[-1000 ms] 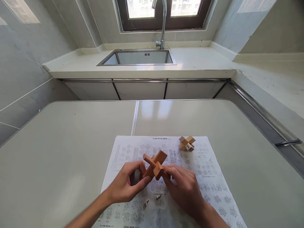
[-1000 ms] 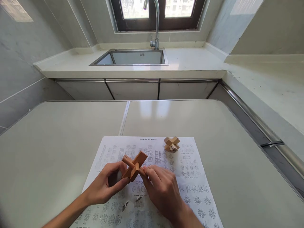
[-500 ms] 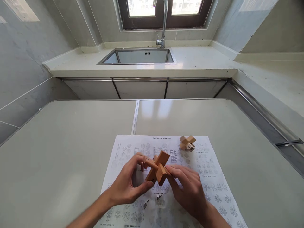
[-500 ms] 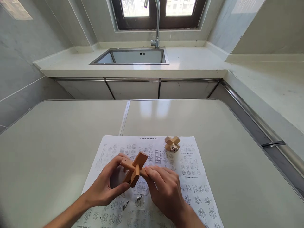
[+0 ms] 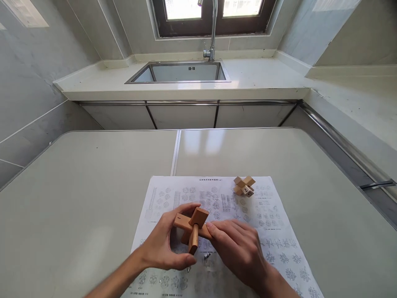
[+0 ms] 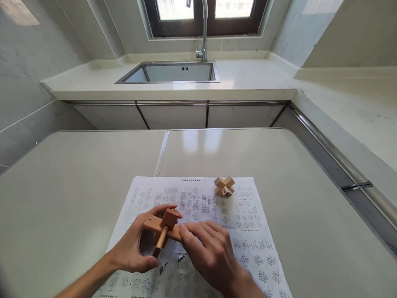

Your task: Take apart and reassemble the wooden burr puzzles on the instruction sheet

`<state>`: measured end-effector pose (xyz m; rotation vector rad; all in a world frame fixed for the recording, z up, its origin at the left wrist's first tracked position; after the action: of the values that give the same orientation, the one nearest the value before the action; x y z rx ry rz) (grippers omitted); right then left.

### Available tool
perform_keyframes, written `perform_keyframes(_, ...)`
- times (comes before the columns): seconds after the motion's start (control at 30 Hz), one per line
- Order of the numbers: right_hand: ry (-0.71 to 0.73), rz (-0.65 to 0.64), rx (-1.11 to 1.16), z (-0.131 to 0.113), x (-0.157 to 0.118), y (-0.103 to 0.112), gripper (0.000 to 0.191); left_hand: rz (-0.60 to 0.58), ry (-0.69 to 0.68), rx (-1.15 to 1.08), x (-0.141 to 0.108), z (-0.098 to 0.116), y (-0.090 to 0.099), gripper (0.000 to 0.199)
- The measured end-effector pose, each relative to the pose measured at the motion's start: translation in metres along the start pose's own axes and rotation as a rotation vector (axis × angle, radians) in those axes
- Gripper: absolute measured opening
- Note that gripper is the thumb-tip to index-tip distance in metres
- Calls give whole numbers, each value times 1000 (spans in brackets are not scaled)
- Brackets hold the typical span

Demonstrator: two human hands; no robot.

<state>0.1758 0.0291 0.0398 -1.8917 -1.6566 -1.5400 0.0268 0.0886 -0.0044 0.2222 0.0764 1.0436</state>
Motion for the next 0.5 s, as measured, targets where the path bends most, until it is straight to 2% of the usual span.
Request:
perform_keyframes(0.1, -16, -9, 6, 1, 0, -1, 24, 8, -32, 9, -1, 3, 2, 91)
perform_keyframes(0.3, -13, 11, 8, 0, 1, 2, 25, -2, -72, -18, -3, 8, 1, 95)
perform_keyframes(0.5, -29, -21, -21, 0, 0, 0, 30, -1, -79, -13, -3, 5, -1, 96)
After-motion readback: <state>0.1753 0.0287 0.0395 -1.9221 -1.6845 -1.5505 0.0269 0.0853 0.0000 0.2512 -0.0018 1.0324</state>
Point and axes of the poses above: each hand's wrist, its own x-axis towards the middle knuckle, its own y-axis out of the back of the hand, z = x × y, the point moved 9 cm from there along x, towards the middle knuckle, and after that the axes turned 8 degrees about z, right-handed, at the moved point
